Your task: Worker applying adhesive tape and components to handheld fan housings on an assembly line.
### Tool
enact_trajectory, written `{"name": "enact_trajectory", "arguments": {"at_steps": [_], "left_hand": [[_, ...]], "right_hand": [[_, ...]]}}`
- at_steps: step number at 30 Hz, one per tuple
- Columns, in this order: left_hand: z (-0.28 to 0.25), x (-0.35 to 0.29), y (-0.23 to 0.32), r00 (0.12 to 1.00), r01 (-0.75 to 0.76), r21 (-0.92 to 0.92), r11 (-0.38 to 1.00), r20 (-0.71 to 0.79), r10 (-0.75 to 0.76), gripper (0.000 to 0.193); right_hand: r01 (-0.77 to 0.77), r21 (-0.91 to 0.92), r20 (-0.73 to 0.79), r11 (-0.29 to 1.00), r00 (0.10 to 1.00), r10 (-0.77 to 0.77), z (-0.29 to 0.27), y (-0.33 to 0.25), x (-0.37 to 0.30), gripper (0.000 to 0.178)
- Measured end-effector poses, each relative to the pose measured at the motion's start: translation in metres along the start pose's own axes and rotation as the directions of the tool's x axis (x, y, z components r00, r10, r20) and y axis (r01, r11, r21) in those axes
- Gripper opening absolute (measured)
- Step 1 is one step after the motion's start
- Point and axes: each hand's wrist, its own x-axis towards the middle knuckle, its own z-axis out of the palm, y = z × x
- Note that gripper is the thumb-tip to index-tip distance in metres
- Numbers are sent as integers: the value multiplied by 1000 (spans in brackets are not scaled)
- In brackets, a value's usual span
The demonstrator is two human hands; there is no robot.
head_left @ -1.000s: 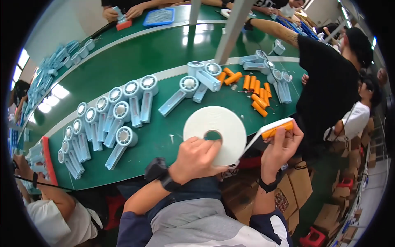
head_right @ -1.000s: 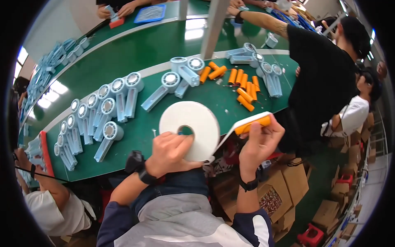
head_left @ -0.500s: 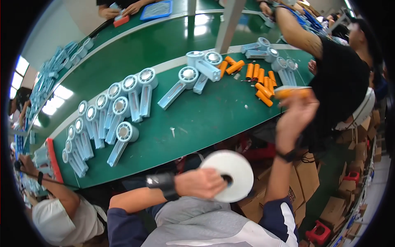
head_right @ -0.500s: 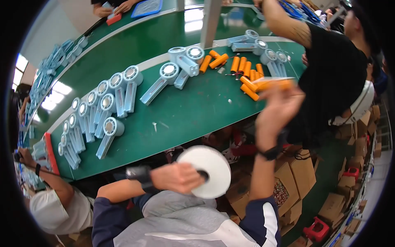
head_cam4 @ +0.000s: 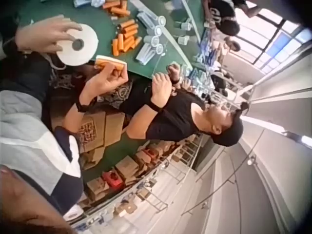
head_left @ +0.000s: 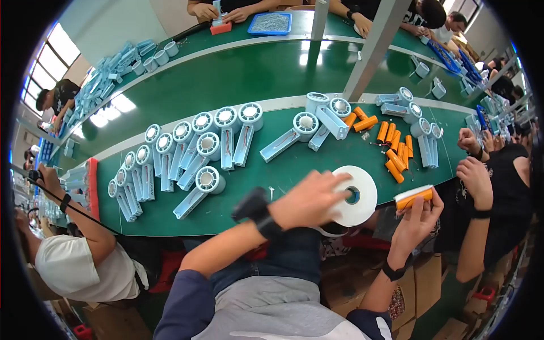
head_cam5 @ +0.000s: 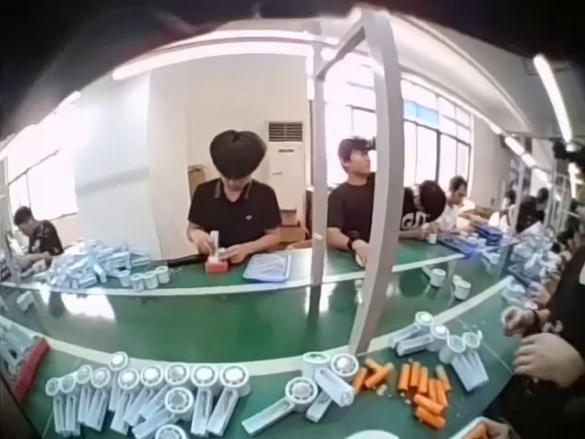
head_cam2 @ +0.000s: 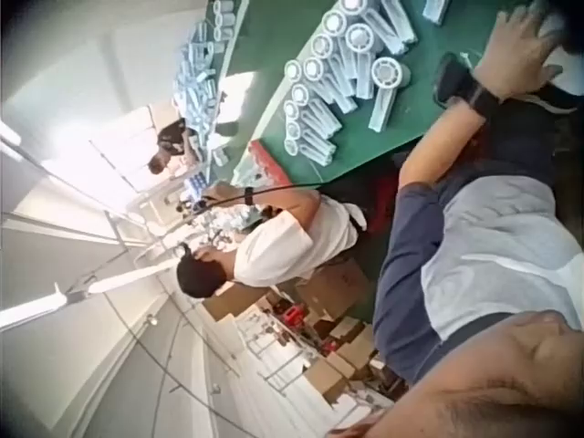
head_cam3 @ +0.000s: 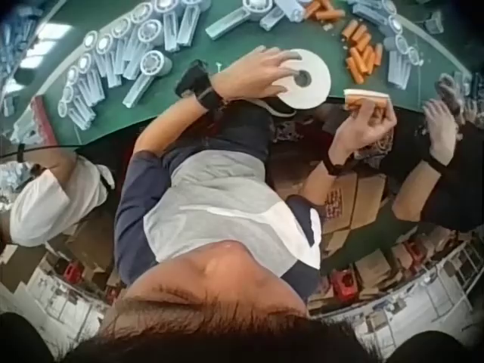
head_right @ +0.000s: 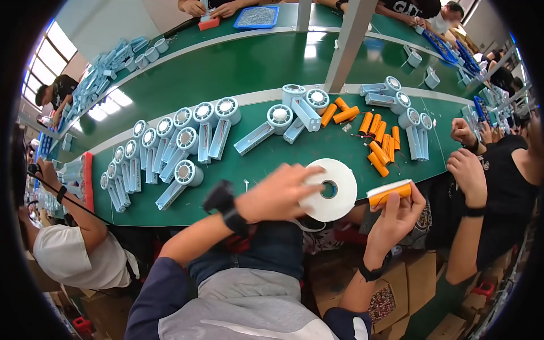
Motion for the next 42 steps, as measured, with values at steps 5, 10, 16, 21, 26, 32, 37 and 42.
{"name": "enact_trajectory", "arguments": {"at_steps": [5, 10, 16, 21, 26, 32, 37, 42], "left_hand": [[-67, -26, -47, 963, 229, 588, 776, -21, -269, 32], [-57, -34, -50, 833, 387, 386, 838, 245, -497, 37], [-64, -6, -32, 901, 126, 543, 830, 287, -325, 47], [-55, 12, -76, 958, -251, 680, 689, 275, 78, 35], [-51, 29, -99, 937, -331, 612, 719, 304, 172, 24], [-59, 16, -55, 936, -279, 600, 750, 343, 73, 17], [-73, -33, 14, 836, -224, 588, 778, 525, -156, 25], [-66, -70, 14, 925, -140, 529, 837, 372, -81, 25]], "right_hand": [[-42, 1, -24, 999, 999, 42, -11, 4, -24, 35], [-125, 52, 52, 991, 991, 122, -4, 14, -34, 35], [-273, 378, 61, 884, 961, 270, 8, 22, -36, 38], [-429, 591, 267, 683, 903, 336, -2, 24, -39, 41], [-495, 681, 467, 540, 861, 200, -12, 33, -45, 41], [-509, 669, 466, 541, 855, 228, -10, 26, -50, 39], [-555, 699, 535, 450, 824, 186, 3, 26, -52, 36], [-612, 663, 612, 430, 775, 159, 21, 41, -66, 40]]}}
